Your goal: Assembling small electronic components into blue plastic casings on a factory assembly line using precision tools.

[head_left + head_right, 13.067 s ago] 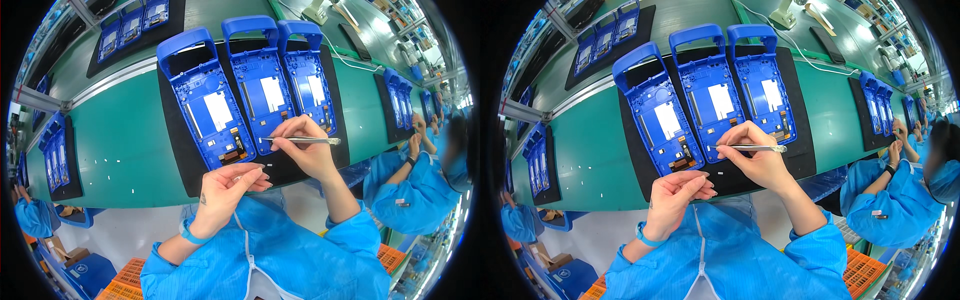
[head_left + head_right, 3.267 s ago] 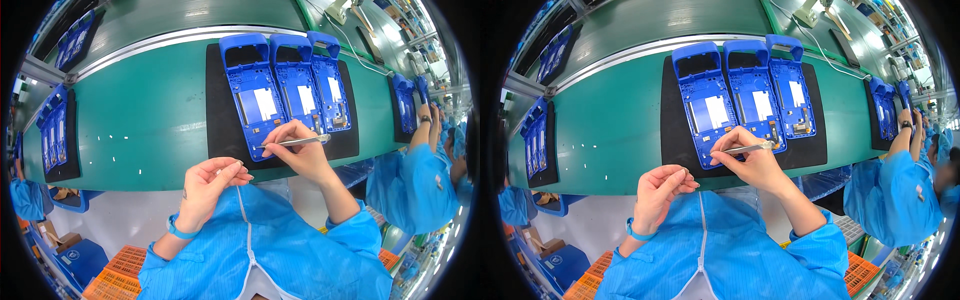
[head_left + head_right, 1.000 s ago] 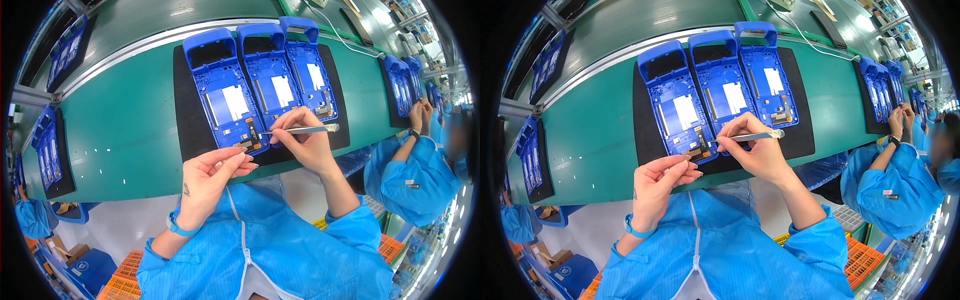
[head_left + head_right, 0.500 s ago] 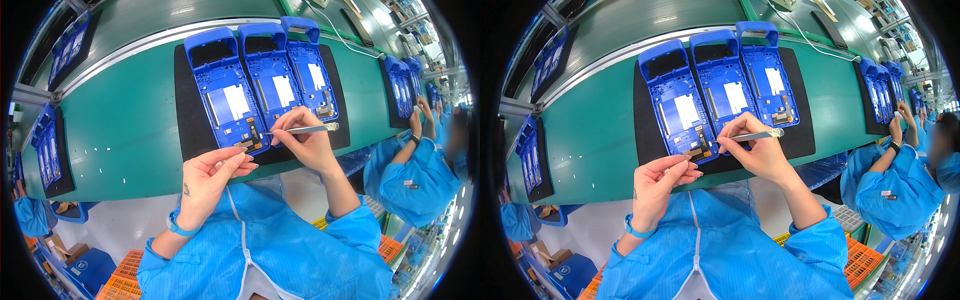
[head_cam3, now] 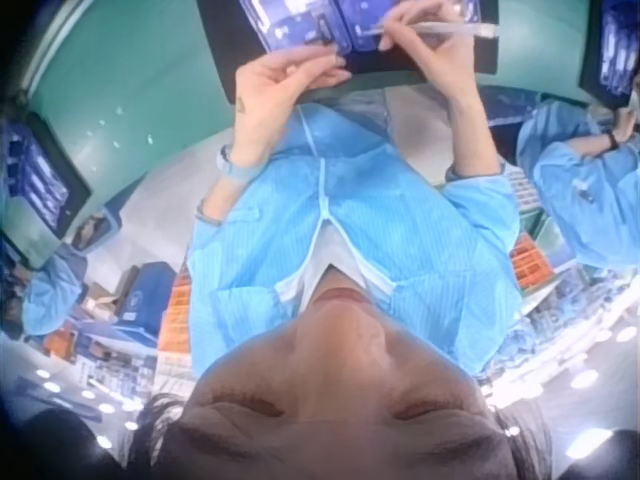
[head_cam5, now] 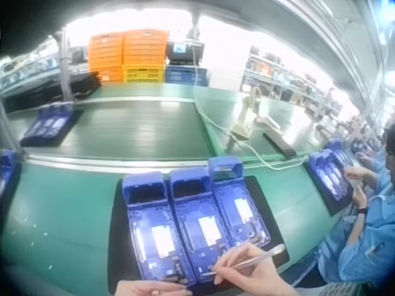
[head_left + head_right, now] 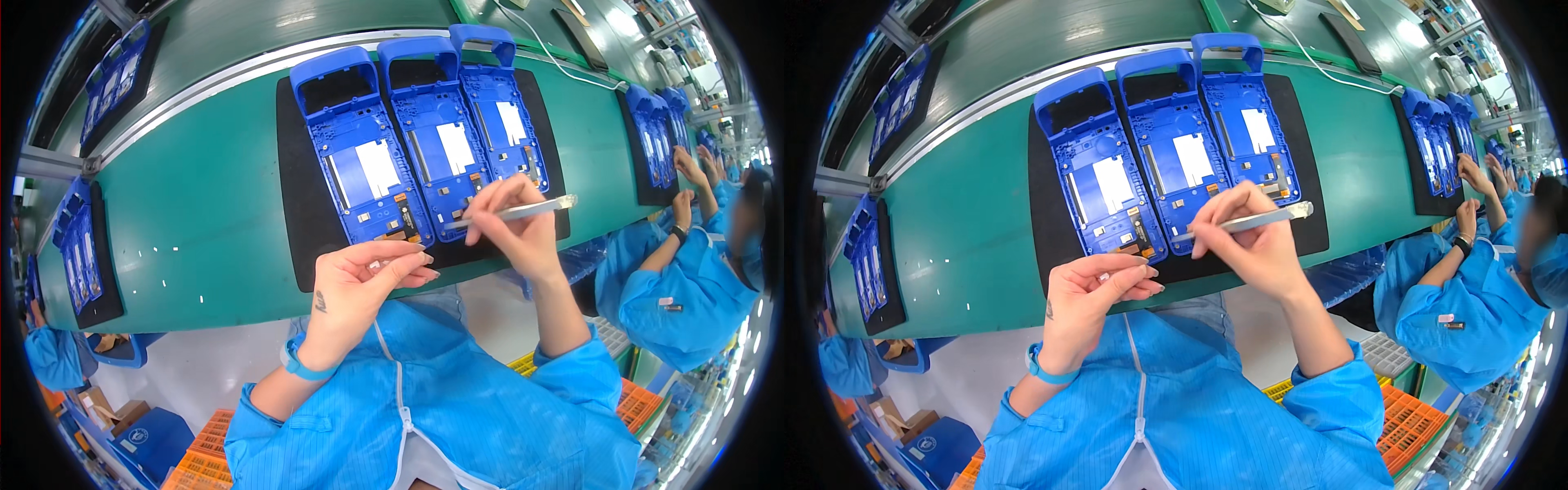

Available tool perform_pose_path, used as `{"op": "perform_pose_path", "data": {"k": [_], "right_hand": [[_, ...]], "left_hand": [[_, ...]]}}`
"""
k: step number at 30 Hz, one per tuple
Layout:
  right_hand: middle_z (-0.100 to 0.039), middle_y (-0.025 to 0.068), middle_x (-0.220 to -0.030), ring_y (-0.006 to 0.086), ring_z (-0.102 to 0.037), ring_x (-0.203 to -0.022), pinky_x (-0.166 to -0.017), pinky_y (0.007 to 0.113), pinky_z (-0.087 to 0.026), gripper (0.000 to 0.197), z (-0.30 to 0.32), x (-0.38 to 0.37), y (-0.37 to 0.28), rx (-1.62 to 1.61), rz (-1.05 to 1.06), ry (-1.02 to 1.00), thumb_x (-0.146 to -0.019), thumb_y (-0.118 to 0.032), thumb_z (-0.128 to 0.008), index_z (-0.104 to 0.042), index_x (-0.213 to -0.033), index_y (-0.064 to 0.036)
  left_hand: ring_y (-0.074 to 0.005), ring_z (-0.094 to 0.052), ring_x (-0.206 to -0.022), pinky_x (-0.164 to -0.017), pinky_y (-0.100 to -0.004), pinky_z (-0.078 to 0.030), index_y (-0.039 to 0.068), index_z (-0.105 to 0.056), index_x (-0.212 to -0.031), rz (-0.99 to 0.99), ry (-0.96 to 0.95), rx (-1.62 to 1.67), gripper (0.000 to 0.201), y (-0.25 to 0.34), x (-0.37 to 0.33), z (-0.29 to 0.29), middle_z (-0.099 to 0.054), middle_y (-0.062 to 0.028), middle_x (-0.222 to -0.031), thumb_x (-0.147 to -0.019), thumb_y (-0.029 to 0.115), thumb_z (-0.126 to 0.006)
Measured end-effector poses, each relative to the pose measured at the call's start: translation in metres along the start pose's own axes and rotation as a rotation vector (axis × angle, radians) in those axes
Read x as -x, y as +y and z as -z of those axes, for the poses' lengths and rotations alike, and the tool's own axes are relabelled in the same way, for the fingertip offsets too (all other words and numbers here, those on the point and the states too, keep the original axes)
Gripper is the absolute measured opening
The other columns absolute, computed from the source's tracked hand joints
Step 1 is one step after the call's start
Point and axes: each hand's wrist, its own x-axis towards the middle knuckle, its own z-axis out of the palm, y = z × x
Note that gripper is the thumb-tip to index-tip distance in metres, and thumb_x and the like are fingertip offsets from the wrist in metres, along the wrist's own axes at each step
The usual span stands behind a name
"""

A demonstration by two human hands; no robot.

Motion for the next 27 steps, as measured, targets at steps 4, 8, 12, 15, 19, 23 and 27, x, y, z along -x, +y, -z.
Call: {"op": "perform_pose_path", "data": {"k": [4, 8, 12, 15, 19, 23, 27], "right_hand": [[-0.054, 0.0125, -0.083, 0.0134, -0.058, -0.069, -0.063, 0.023, -0.047, 0.017, 0.0045, -0.0018, 0.0051, 0.139, -0.009, -0.032, -0.078, 0.009, -0.054, -0.041, -0.080, -0.0015], [-0.054, 0.0119, -0.084, 0.0133, -0.058, -0.071, -0.064, 0.023, -0.048, 0.016, 0.0040, -0.0042, 0.0078, 0.255, 0.023, -0.060, -0.079, 0.008, -0.054, -0.041, -0.081, -0.0014], [-0.054, 0.0117, -0.084, 0.0135, -0.059, -0.072, -0.065, 0.023, -0.048, 0.016, 0.0056, -0.0037, 0.0078, 0.211, 0.032, -0.055, -0.079, 0.008, -0.055, -0.042, -0.082, -0.0012], [-0.055, 0.0118, -0.084, 0.0137, -0.059, -0.073, -0.066, 0.023, -0.048, 0.015, 0.0079, -0.0026, 0.0083, 0.257, 0.017, -0.096, -0.080, 0.007, -0.055, -0.042, -0.082, -0.0012], [-0.055, 0.0119, -0.085, 0.0141, -0.059, -0.074, -0.067, 0.023, -0.048, 0.015, 0.0040, -0.0041, 0.0055, 0.274, 0.005, -0.068, -0.079, 0.007, -0.055, -0.042, -0.082, -0.0013], [-0.055, 0.0119, -0.085, 0.0142, -0.059, -0.074, -0.067, 0.023, -0.048, 0.015, 0.0051, -0.0048, 0.0060, 0.242, -0.001, -0.056, -0.079, 0.006, -0.055, -0.042, -0.082, -0.0014], [-0.055, 0.0125, -0.085, 0.0147, -0.059, -0.073, -0.066, 0.024, -0.049, 0.015, 0.0079, -0.0054, 0.0076, 0.228, -0.001, -0.079, -0.079, 0.007, -0.055, -0.042, -0.082, -0.0014]], "left_hand": [[-0.0249, -0.064, -0.078, -0.071, -0.0290, -0.053, -0.010, -0.058, -0.094, 0.008, -0.008, 0.008, 0.016, -0.0016, -0.0012, -0.0040, -0.062, -0.0201, -0.087, -0.081, -0.001, -0.056], [-0.0246, -0.064, -0.078, -0.071, -0.0290, -0.053, -0.009, -0.057, -0.096, 0.007, -0.014, -0.001, 0.017, -0.0021, -0.0027, -0.0063, -0.062, -0.0198, -0.087, -0.081, -0.001, -0.056], [-0.0243, -0.064, -0.077, -0.071, -0.0290, -0.053, -0.009, -0.057, -0.096, 0.021, -0.002, -0.011, 0.017, -0.0010, -0.0027, -0.0068, -0.062, -0.0195, -0.087, -0.081, -0.001, -0.056], [-0.0241, -0.064, -0.077, -0.071, -0.0290, -0.053, -0.009, -0.057, -0.096, 0.010, -0.002, -0.025, 0.017, -0.0024, -0.0029, -0.0060, -0.062, -0.0192, -0.087, -0.081, -0.001, -0.056], [-0.0238, -0.064, -0.077, -0.071, -0.0288, -0.053, -0.009, -0.058, -0.095, 0.018, -0.004, -0.023, 0.016, -0.0019, -0.0031, -0.0065, -0.062, -0.0190, -0.087, -0.081, -0.001, -0.056], [-0.0235, -0.064, -0.077, -0.072, -0.0288, -0.053, -0.008, -0.058, -0.095, 0.017, -0.006, -0.021, 0.016, -0.0026, -0.0030, -0.0058, -0.062, -0.0188, -0.087, -0.081, 0.000, -0.056], [-0.0234, -0.064, -0.078, -0.072, -0.0289, -0.053, -0.008, -0.058, -0.095, 0.011, -0.011, -0.024, 0.017, -0.0024, -0.0026, -0.0064, -0.062, -0.0188, -0.088, -0.081, 0.001, -0.056]]}}
